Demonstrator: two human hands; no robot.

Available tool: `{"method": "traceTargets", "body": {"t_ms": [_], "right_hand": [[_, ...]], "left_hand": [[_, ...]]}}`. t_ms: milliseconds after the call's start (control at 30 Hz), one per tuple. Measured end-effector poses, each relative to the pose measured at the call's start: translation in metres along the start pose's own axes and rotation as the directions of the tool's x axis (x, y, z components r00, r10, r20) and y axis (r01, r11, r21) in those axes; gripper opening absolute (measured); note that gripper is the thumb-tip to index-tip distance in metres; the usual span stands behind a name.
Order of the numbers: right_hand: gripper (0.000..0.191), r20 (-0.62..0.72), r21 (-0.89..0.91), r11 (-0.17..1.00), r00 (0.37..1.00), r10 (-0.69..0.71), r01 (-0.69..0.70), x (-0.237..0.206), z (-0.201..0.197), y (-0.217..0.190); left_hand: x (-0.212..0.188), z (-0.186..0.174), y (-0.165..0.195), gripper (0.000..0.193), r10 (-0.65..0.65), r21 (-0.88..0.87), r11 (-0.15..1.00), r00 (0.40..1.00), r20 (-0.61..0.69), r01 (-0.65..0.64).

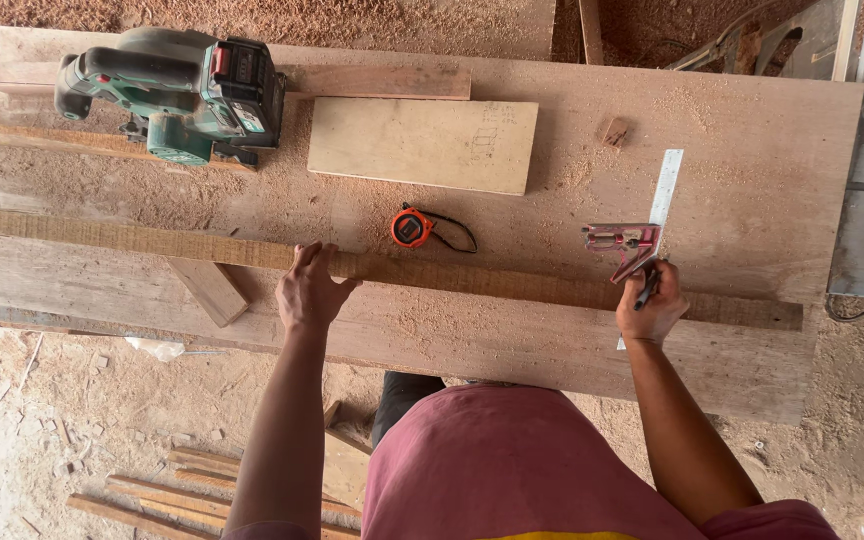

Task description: The person measures and marks a long wooden plank using a tape measure, a try square, and a pen. They draw straight lines and perpendicular lines along the plank's length, then write notes on a small piece of wood.

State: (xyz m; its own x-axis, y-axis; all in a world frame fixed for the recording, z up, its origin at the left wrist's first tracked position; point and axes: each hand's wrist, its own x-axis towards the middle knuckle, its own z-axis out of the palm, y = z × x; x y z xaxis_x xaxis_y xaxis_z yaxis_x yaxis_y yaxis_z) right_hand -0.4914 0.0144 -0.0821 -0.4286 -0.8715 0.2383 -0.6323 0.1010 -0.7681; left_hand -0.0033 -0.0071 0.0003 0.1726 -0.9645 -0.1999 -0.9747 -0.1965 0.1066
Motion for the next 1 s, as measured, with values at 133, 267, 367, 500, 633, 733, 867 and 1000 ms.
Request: {"method": "traceTargets", "body": {"t_ms": [133,267,367,500,633,733,867,1000], "right_hand": [[0.021,-0.028,0.007,0.997,0.997,-0.075,0.076,-0.0009,-0.0003,-0.0010],[0.021,-0.057,0.014,0.998,0.997,-0.057,0.058,-0.0023,-0.0003,-0.0034],[0.021,-0.046,0.038,0.999,0.999,-0.029,0.031,-0.0022,-0.0010,-0.0036],[0.022,-0.054,0.055,0.998,0.998,0.026,-0.023,-0.0016,-0.0019,-0.0032],[0.024,-0.052,0.107,0.993,0.997,0.058,-0.052,-0.0025,-0.0012,-0.0038],[0.024,-0.046,0.082,0.995,0.997,0.058,-0.054,-0.0037,-0.0008,-0.0043],[0.024,-0.049,0.059,0.997,0.998,0.051,-0.048,-0.0037,-0.0006,-0.0041],[0.025,-0.056,0.087,0.996,0.998,0.032,-0.027,-0.0025,-0.0004,-0.0051]], "left_hand": [[0.0002,0.0011,-0.0008,0.071,-0.002,-0.004,1.000,1.000,-0.005,0.002],[0.0011,0.0015,-0.0016,0.072,0.039,-0.002,0.999,0.994,-0.104,-0.039],[0.0007,0.0009,-0.0017,0.069,0.030,-0.036,0.999,0.996,-0.088,-0.034],[-0.0015,-0.0011,-0.0009,0.069,-0.015,-0.073,0.997,0.999,-0.031,0.013],[-0.0024,-0.0029,-0.0012,0.066,-0.006,-0.045,0.999,1.000,-0.023,0.005],[-0.0018,-0.0027,-0.0020,0.069,-0.009,-0.051,0.999,0.999,-0.030,0.008],[-0.0003,-0.0019,-0.0023,0.070,-0.035,-0.026,0.999,0.999,0.014,0.036],[-0.0003,-0.0022,-0.0016,0.067,-0.019,0.005,1.000,1.000,0.006,0.019]]}}
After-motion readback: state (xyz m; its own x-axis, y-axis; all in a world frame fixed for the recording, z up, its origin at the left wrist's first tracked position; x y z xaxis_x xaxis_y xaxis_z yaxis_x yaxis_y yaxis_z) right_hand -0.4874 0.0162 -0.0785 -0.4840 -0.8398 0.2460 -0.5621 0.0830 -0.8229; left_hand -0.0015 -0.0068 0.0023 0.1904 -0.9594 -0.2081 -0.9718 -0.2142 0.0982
